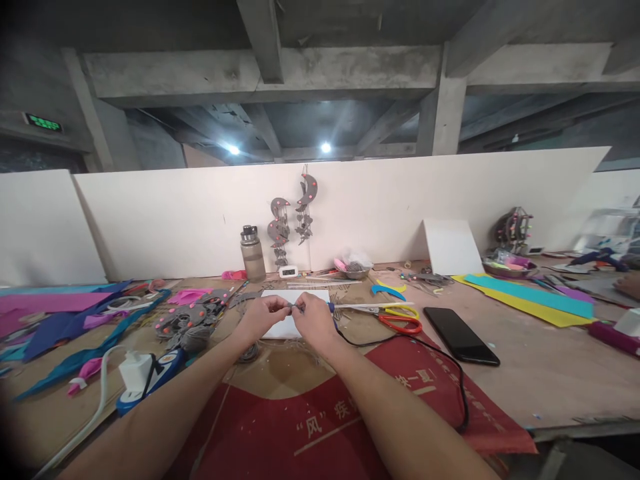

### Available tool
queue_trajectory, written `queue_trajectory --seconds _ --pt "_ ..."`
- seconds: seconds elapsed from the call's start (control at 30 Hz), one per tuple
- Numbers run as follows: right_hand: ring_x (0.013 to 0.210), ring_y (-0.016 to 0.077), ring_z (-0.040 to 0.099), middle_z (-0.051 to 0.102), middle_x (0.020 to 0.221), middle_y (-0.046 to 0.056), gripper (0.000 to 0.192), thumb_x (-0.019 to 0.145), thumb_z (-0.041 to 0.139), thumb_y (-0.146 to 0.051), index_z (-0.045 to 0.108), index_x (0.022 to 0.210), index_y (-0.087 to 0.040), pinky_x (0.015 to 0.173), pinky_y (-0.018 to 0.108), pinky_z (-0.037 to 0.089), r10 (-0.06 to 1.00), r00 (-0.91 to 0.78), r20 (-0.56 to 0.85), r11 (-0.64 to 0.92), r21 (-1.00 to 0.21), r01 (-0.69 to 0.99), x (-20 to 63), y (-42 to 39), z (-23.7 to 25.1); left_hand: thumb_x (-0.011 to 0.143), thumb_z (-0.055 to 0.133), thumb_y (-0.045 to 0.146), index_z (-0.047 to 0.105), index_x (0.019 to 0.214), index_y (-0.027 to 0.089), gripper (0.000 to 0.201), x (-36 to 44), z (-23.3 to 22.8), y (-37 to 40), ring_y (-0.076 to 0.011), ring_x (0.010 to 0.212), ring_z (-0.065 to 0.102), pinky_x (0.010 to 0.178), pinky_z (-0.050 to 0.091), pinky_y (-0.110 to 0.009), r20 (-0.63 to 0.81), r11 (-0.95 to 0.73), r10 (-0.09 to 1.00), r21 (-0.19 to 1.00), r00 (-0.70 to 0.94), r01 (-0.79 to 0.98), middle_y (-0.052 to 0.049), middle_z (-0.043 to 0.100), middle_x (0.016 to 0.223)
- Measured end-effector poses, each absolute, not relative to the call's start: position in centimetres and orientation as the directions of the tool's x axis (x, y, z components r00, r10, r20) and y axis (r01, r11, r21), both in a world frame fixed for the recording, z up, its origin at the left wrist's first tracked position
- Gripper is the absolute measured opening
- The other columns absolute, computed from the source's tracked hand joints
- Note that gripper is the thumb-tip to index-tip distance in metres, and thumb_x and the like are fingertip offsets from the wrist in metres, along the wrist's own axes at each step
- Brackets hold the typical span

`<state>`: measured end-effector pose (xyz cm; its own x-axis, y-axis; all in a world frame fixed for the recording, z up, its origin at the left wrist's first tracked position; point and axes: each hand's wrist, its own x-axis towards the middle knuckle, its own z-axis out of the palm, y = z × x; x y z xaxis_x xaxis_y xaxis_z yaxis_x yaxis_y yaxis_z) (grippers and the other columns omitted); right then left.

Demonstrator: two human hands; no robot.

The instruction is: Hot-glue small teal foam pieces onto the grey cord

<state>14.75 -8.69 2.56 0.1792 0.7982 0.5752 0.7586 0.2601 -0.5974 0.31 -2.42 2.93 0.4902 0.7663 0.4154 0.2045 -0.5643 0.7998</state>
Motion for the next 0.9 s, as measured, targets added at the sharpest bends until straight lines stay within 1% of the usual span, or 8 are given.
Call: queue_trajectory --seconds 0.17,0.33,0.37,0.5,0.6,0.77,0.83,0.9 --pt "0.065 0.0127 0.049 0.057 0.067 0.000 0.009 0.078 0.053 -0.021 0.053 0.069 -0.019 0.061 0.023 0.032 0.809 0.160 0.566 0.272 -0.602 0.751 14.8 -8.7 2.6 0.069 0.059 0.031 0.063 0.067 0.015 0.016 0.3 3.1 -2.4 -0.0122 0.061 0.050 0.059 0.037 -0.024 0.434 -0.595 0.761 0.763 0.483 0.251 -0.001 0.061 0.065" --pt "0.064 0.0127 0.048 0.055 0.065 -0.001 0.010 0.078 0.054 -0.021 0.052 0.069 -0.019 0.061 0.024 0.032 0.812 0.125 0.571 0.300 -0.591 0.749 15.1 -8.5 2.4 0.069 0.056 0.024 0.063 0.065 0.016 0.012 0.4 2.9 -2.2 -0.0118 0.061 0.050 0.060 0.037 -0.023 0.529 -0.709 0.694 0.622 0.488 0.332 0.000 0.060 0.062" --pt "0.064 0.0127 0.047 0.055 0.065 -0.001 0.010 0.079 0.053 -0.021 0.052 0.069 -0.019 0.061 0.024 0.032 0.812 0.118 0.572 0.307 -0.590 0.746 15.1 -8.5 2.3 0.069 0.055 0.023 0.062 0.065 0.016 0.011 0.4 2.8 -2.2 -0.0115 0.060 0.050 0.060 0.037 -0.023 0.536 -0.715 0.690 0.612 0.487 0.339 0.000 0.060 0.062" --pt "0.062 0.0127 0.047 0.053 0.063 -0.002 0.006 0.081 0.052 -0.023 0.055 0.078 -0.019 0.061 0.024 0.033 0.817 0.094 0.568 0.332 -0.598 0.730 15.1 -8.4 2.3 0.069 0.056 0.025 0.062 0.065 0.016 0.011 0.2 3.1 -2.2 -0.0110 0.059 0.048 0.058 0.035 -0.023 0.498 -0.652 0.749 0.670 0.437 0.355 0.001 0.058 0.061" --pt "0.063 0.0134 0.049 0.055 0.065 -0.002 0.009 0.083 0.051 -0.025 0.057 0.086 -0.018 0.063 0.025 0.035 0.831 0.083 0.549 0.321 -0.597 0.736 15.0 -8.5 2.3 0.068 0.054 0.023 0.062 0.065 0.016 0.011 -0.1 3.4 -1.9 -0.0110 0.059 0.049 0.058 0.035 -0.023 0.491 -0.614 0.786 0.690 0.376 0.382 0.001 0.059 0.061" --pt "0.077 0.0155 0.056 0.065 0.082 0.004 0.017 0.086 0.045 -0.023 0.060 0.082 -0.018 0.072 0.027 0.039 0.841 0.028 0.541 0.352 -0.584 0.731 14.9 -8.5 2.0 0.069 0.055 0.026 0.064 0.066 0.016 0.014 -1.0 3.4 -0.5 -0.0128 0.061 0.053 0.060 0.036 -0.024 0.545 -0.578 0.812 0.702 0.209 0.415 0.000 0.061 0.063" --pt "0.083 0.0157 0.057 0.067 0.087 0.006 0.020 0.086 0.043 -0.020 0.062 0.080 -0.017 0.076 0.027 0.039 0.841 -0.004 0.541 0.379 -0.584 0.718 14.9 -8.5 2.0 0.070 0.055 0.027 0.064 0.066 0.016 0.015 -1.3 3.3 0.0 -0.0127 0.060 0.052 0.059 0.036 -0.024 0.563 -0.564 0.816 0.724 0.131 0.397 -0.001 0.061 0.062" --pt "0.083 0.0151 0.058 0.067 0.088 0.005 0.022 0.086 0.043 -0.019 0.064 0.080 -0.017 0.076 0.026 0.039 0.850 -0.037 0.526 0.396 -0.589 0.704 15.0 -8.5 2.1 0.071 0.056 0.029 0.064 0.066 0.016 0.016 -1.7 3.3 0.4 -0.0115 0.057 0.050 0.056 0.035 -0.024 0.557 -0.546 0.827 0.762 0.077 0.348 0.000 0.059 0.060"
